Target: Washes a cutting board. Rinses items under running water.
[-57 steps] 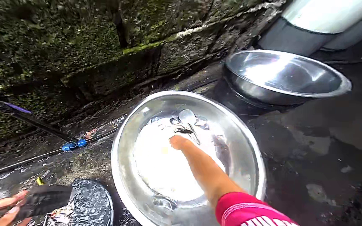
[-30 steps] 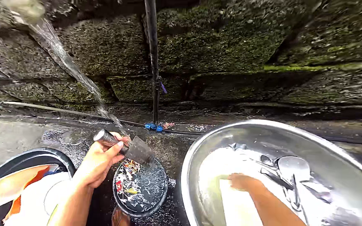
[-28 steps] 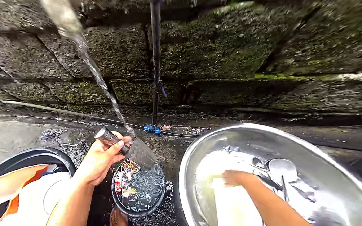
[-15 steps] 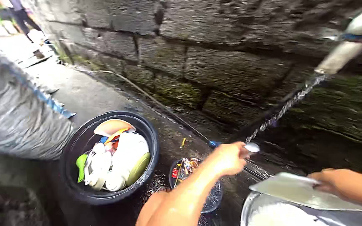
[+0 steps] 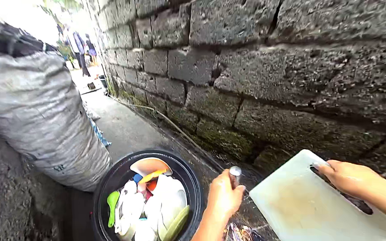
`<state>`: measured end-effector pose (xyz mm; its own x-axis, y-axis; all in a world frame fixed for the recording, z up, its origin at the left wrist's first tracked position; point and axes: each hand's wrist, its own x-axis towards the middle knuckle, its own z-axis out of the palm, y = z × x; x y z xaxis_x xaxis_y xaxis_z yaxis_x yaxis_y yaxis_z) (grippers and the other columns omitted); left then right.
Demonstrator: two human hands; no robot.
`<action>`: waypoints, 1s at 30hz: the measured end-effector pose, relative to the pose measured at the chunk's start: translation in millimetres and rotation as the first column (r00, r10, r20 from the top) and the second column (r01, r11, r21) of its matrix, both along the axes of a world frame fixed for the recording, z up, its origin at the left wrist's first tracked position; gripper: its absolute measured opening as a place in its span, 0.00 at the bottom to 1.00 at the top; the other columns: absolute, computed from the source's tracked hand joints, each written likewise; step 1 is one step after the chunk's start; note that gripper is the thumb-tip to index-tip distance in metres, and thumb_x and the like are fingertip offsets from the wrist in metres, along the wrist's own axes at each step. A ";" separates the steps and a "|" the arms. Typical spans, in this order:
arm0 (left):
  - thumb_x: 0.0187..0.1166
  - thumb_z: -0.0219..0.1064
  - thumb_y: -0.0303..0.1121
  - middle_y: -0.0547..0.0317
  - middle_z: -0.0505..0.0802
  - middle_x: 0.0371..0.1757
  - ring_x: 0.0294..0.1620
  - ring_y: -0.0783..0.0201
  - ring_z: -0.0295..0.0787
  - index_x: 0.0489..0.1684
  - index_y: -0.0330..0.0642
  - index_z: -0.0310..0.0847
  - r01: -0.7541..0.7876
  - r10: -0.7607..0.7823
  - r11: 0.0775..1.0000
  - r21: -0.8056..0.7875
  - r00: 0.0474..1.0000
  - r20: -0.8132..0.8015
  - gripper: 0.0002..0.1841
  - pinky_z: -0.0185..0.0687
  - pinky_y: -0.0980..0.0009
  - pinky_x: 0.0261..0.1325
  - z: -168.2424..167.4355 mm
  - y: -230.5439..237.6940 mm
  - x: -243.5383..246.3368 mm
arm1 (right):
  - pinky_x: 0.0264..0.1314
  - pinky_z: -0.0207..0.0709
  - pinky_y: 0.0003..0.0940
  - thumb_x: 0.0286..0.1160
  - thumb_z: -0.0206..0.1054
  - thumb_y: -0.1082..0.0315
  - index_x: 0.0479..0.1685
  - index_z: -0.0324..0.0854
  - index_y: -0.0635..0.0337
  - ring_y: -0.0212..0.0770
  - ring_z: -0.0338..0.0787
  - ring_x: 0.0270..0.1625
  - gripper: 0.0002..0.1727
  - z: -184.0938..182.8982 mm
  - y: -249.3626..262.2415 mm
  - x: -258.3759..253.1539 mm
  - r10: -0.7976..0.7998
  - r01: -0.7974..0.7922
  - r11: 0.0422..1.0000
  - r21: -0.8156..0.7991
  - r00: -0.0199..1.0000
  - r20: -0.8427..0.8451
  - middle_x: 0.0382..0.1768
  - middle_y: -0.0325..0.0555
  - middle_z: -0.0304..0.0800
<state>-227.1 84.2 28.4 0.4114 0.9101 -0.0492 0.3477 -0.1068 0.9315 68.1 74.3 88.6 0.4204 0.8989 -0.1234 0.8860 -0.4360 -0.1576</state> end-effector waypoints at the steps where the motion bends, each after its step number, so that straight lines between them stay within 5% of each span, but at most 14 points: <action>1: 0.83 0.66 0.32 0.41 0.91 0.59 0.62 0.51 0.89 0.69 0.31 0.78 -0.082 0.082 0.997 0.003 0.997 0.007 0.20 0.80 0.53 0.71 -3.0 6.7 -7.2 | 0.66 0.70 0.71 0.97 0.44 0.60 0.53 0.80 0.81 0.76 0.84 0.63 0.27 3.3 1.3 1.3 -0.024 0.023 1.000 -0.015 0.999 -0.033 0.53 0.81 0.85; 3: 0.83 0.66 0.33 0.40 0.91 0.58 0.62 0.49 0.89 0.69 0.30 0.78 -0.231 0.231 0.973 0.020 0.973 0.000 0.20 0.80 0.51 0.70 -9.4 20.1 -21.8 | 0.60 0.74 0.64 0.97 0.44 0.63 0.55 0.80 0.80 0.68 0.86 0.53 0.25 5.4 0.7 5.7 -0.105 0.103 0.994 -0.022 0.982 -0.159 0.48 0.76 0.85; 5: 0.84 0.66 0.33 0.39 0.91 0.58 0.62 0.48 0.89 0.70 0.31 0.77 -0.344 0.345 0.939 0.023 0.938 -0.036 0.20 0.80 0.50 0.71 -15.7 32.0 -36.8 | 0.40 0.74 0.44 0.98 0.42 0.64 0.57 0.75 0.75 0.45 0.78 0.32 0.21 3.2 -4.8 6.1 -0.192 0.203 0.979 -0.003 0.923 -0.334 0.34 0.58 0.78; 7: 0.84 0.65 0.32 0.37 0.90 0.60 0.65 0.45 0.87 0.70 0.30 0.77 -0.410 0.411 0.912 0.022 0.907 -0.089 0.20 0.78 0.48 0.73 -23.2 40.5 -50.2 | 0.23 0.66 0.26 0.97 0.44 0.66 0.59 0.71 0.67 0.30 0.68 0.19 0.14 -3.3 -13.0 5.6 -0.249 0.332 0.942 0.056 0.799 -0.547 0.26 0.42 0.71; 10: 0.84 0.64 0.32 0.38 0.89 0.63 0.67 0.45 0.86 0.71 0.32 0.76 -0.428 0.416 0.904 -0.010 0.882 -0.221 0.20 0.76 0.47 0.73 -39.9 49.7 -62.8 | 0.14 0.55 0.17 0.93 0.46 0.71 0.59 0.70 0.61 0.21 0.60 0.12 0.09 -14.5 -23.9 16.9 -0.185 0.475 0.870 0.132 0.563 -0.805 0.21 0.33 0.70; 15: 0.78 0.65 0.27 0.33 0.85 0.71 0.74 0.40 0.81 0.80 0.33 0.70 -0.398 0.335 0.909 -0.125 0.875 -0.349 0.28 0.74 0.42 0.75 -100.3 66.4 -67.3 | 0.12 0.57 0.11 0.94 0.45 0.69 0.45 0.68 0.52 0.17 0.61 0.11 0.08 -28.1 -34.5 36.3 -0.059 0.587 0.797 0.143 0.312 -0.948 0.18 0.27 0.72; 17: 0.74 0.66 0.25 0.29 0.85 0.69 0.72 0.38 0.82 0.74 0.28 0.75 -0.415 0.353 0.902 -0.121 0.868 -0.350 0.26 0.75 0.42 0.73 -132.1 64.7 -65.3 | 0.13 0.59 0.12 0.94 0.45 0.68 0.47 0.69 0.52 0.18 0.64 0.11 0.08 -30.6 -38.3 35.7 -0.024 0.624 0.768 0.144 0.253 -0.967 0.20 0.27 0.75; 19: 0.78 0.65 0.24 0.31 0.80 0.76 0.80 0.40 0.75 0.79 0.29 0.70 -0.441 0.318 0.853 -0.279 0.863 -0.392 0.27 0.67 0.44 0.81 -131.1 54.4 -61.7 | 0.14 0.63 0.13 0.94 0.45 0.69 0.51 0.70 0.54 0.19 0.67 0.13 0.08 -30.1 -42.5 29.9 0.015 0.643 0.750 0.156 0.220 -0.975 0.23 0.30 0.80; 21: 0.76 0.67 0.24 0.33 0.84 0.73 0.75 0.39 0.81 0.82 0.35 0.68 -0.507 0.376 0.817 -0.274 0.830 -0.412 0.30 0.74 0.41 0.77 -140.9 53.8 -58.2 | 0.16 0.65 0.15 0.94 0.45 0.70 0.52 0.71 0.56 0.21 0.70 0.15 0.09 -20.0 -47.5 14.8 0.033 0.651 0.740 0.169 0.215 -0.976 0.23 0.33 0.80; 24: 0.76 0.71 0.29 0.30 0.82 0.74 0.77 0.32 0.77 0.84 0.36 0.66 -0.517 0.454 0.854 -0.057 0.795 -0.403 0.34 0.73 0.36 0.75 -120.3 51.8 -37.8 | 0.17 0.63 0.17 0.95 0.45 0.68 0.54 0.73 0.58 0.22 0.67 0.15 0.10 4.6 -60.3 -5.7 -0.007 0.647 0.744 0.170 0.262 -0.965 0.24 0.34 0.78; 26: 0.77 0.70 0.31 0.30 0.74 0.82 0.88 0.30 0.59 0.83 0.36 0.69 -0.411 0.421 0.905 0.110 0.828 -0.370 0.32 0.56 0.34 0.84 -89.8 45.8 -5.3 | 0.16 0.59 0.17 0.96 0.45 0.67 0.55 0.74 0.59 0.22 0.63 0.14 0.12 13.6 -65.4 -6.7 -0.025 0.660 0.731 0.173 0.280 -0.960 0.24 0.34 0.76; 28: 0.81 0.68 0.34 0.33 0.75 0.82 0.89 0.34 0.58 0.78 0.34 0.74 -0.220 0.265 0.954 0.205 0.938 -0.224 0.26 0.50 0.39 0.89 -62.1 29.4 43.4 | 0.15 0.59 0.17 0.96 0.44 0.67 0.54 0.74 0.60 0.21 0.63 0.13 0.13 18.9 -69.6 -4.5 0.012 0.702 0.691 0.172 0.227 -0.974 0.22 0.33 0.75; 30: 0.81 0.70 0.37 0.35 0.77 0.80 0.85 0.42 0.69 0.77 0.33 0.74 0.041 -0.051 0.985 0.168 0.997 0.059 0.28 0.63 0.48 0.86 -43.4 -2.1 96.9 | 0.18 0.64 0.18 0.96 0.43 0.68 0.54 0.72 0.60 0.23 0.68 0.16 0.12 17.9 -71.3 -1.2 0.095 0.755 0.637 0.157 0.125 -0.988 0.24 0.35 0.76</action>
<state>-130.2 82.1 -15.0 0.4503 0.8835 0.1291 0.2802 -0.2771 0.9191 66.9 2.9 106.5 0.6518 0.7068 -0.2751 -0.3195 -0.0730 -0.9448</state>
